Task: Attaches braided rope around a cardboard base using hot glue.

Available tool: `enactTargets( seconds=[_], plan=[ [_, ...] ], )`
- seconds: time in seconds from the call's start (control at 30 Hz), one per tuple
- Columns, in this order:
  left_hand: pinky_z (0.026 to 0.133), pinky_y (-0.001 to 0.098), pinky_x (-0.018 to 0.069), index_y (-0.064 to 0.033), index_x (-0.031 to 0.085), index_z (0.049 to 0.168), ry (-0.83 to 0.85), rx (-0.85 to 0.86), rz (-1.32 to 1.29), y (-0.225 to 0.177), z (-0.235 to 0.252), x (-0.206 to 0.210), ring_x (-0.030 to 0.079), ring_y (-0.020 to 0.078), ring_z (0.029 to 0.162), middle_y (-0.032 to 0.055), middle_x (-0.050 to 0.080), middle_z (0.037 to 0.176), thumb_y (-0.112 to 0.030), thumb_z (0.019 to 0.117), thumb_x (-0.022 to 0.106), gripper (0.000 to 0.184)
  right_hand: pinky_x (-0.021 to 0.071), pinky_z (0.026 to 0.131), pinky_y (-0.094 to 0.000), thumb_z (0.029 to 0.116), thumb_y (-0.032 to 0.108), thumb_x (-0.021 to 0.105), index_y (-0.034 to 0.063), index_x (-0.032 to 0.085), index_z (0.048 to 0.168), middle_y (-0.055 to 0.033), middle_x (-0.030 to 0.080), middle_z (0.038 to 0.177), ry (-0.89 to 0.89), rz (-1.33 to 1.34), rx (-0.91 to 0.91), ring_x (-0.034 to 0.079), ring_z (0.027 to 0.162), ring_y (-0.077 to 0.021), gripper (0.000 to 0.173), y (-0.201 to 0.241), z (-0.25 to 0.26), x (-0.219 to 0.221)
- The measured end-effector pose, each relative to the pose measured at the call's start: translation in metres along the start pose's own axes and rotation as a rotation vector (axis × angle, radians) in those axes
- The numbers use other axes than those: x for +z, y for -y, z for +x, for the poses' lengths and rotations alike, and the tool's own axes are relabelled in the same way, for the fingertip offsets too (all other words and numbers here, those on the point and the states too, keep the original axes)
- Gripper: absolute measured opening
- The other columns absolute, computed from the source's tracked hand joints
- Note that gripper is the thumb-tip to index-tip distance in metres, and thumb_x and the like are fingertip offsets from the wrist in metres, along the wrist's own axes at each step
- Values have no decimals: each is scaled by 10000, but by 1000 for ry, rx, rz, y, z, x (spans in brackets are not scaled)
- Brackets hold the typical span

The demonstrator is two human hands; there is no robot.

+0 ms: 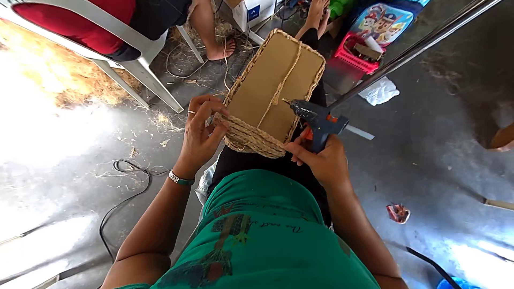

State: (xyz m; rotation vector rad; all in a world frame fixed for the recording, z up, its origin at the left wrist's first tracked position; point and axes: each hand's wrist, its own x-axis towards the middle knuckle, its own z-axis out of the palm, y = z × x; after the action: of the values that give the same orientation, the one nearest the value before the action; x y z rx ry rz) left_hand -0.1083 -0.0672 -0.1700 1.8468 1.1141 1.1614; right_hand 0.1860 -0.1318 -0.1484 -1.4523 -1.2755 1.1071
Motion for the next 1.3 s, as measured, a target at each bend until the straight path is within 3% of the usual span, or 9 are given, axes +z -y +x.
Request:
enactTargets(
  seconds=[0.2, 0.5, 0.77, 1.0, 1.13, 1.3],
  plan=[
    [990, 334, 524, -107, 642, 1117, -26, -26, -12, -2, 1, 5, 510, 198, 1295, 79, 516, 1353, -252, 1004, 593, 190, 606, 529, -271, 836, 136, 856, 73, 625, 1051, -6, 737, 793, 5, 7, 25, 691, 586, -120, 322, -2, -3, 5],
    [1000, 359, 523, -63, 609, 1175, -16, -21, -119, 3, 6, 14, 569, 181, 1238, 77, 588, 1292, -192, 1006, 570, 216, 616, 538, -282, 841, 150, 856, 62, 619, 1077, -19, 740, 801, 22, 10, 44, 702, 597, -140, 346, -8, -6, 4],
    [951, 338, 551, -37, 631, 1153, 26, 82, -170, 13, 40, 16, 610, 161, 1164, 92, 622, 1251, -185, 963, 606, 242, 664, 647, -355, 825, 76, 840, -19, 623, 1064, -88, 750, 800, -85, 52, -95, 744, 670, -210, 337, -22, -10, 13],
    [949, 338, 561, -30, 614, 1249, 114, 131, -271, 7, 67, 13, 624, 158, 1137, 74, 635, 1233, -153, 946, 643, 329, 653, 679, -344, 806, 83, 852, -56, 628, 1013, -101, 749, 803, -194, 37, -151, 742, 697, -196, 336, -26, -10, 21],
    [991, 370, 549, -4, 535, 1366, 135, 156, -330, 8, 92, 14, 623, 196, 1178, 110, 625, 1310, -98, 925, 633, 461, 647, 684, -334, 793, 39, 854, -55, 613, 1026, -95, 742, 792, -257, 111, -199, 731, 690, -174, 349, -25, 0, 30],
    [957, 357, 559, -19, 493, 1381, 180, 151, -368, 4, 129, 15, 653, 189, 1117, 104, 667, 1235, -61, 907, 624, 493, 646, 683, -315, 778, 18, 860, -57, 605, 1034, -89, 741, 797, -284, 152, -277, 731, 698, -159, 369, -25, 16, 47]
  ],
)
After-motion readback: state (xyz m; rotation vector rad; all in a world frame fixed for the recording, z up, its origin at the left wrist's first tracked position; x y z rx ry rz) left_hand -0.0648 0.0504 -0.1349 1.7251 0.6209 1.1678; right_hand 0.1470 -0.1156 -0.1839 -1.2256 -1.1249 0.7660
